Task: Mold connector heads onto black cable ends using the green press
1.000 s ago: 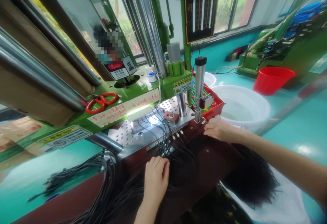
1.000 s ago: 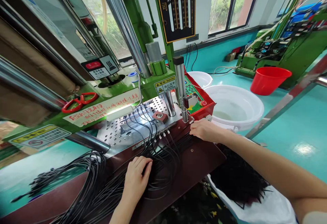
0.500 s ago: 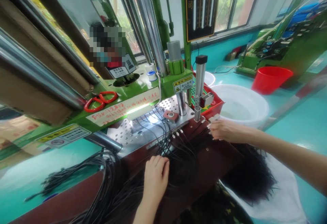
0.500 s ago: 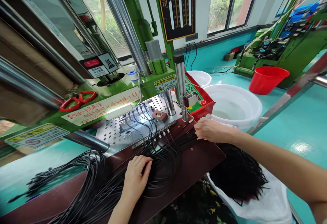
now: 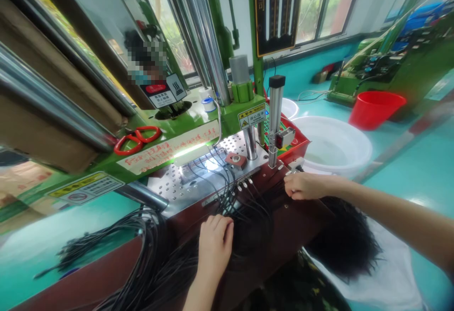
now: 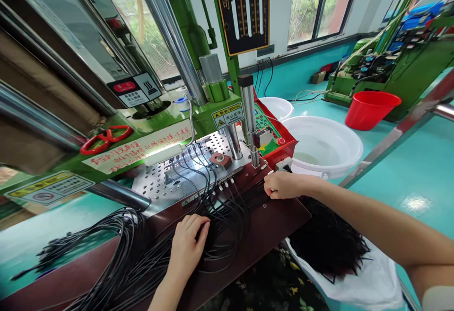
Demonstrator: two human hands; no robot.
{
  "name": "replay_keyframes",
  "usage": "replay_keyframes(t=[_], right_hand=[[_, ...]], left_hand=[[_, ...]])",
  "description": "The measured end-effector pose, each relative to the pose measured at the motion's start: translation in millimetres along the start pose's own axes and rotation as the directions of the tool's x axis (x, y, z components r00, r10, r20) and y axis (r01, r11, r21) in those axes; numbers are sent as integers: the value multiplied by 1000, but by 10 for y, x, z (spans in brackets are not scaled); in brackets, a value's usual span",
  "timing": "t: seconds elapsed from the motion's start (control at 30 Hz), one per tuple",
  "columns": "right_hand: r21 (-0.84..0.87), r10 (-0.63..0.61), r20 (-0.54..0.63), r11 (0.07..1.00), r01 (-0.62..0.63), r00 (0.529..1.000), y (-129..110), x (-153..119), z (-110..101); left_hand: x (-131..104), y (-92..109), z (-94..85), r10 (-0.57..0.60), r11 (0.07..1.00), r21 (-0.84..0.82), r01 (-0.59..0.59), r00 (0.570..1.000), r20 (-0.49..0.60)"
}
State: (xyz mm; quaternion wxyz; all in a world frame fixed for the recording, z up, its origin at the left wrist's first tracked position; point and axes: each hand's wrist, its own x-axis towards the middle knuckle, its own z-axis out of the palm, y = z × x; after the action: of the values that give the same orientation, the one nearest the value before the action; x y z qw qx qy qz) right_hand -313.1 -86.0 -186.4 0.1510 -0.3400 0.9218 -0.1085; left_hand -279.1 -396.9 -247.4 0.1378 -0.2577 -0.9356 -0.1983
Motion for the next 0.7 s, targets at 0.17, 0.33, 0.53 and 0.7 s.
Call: replay_keyframes(t=[0.17, 0.33, 0.53, 0.7], right_hand=[[59, 17, 141, 998, -25, 990, 51, 142, -45], [71, 10, 138, 997, -19, 990, 101, 116, -94], [48, 16, 26, 999, -17, 1000, 127, -67, -127], [76, 30, -39, 997, -27, 999, 250, -95, -42]], left_hand=[[-8, -34, 18, 27, 1000, -9, -27, 1000, -14], [-13, -48, 25, 36, 999, -15, -36, 999, -6], [-7, -40, 8, 29, 999, -32, -29, 1000, -8], [3, -15, -8, -4, 998, -62, 4, 1000, -2]])
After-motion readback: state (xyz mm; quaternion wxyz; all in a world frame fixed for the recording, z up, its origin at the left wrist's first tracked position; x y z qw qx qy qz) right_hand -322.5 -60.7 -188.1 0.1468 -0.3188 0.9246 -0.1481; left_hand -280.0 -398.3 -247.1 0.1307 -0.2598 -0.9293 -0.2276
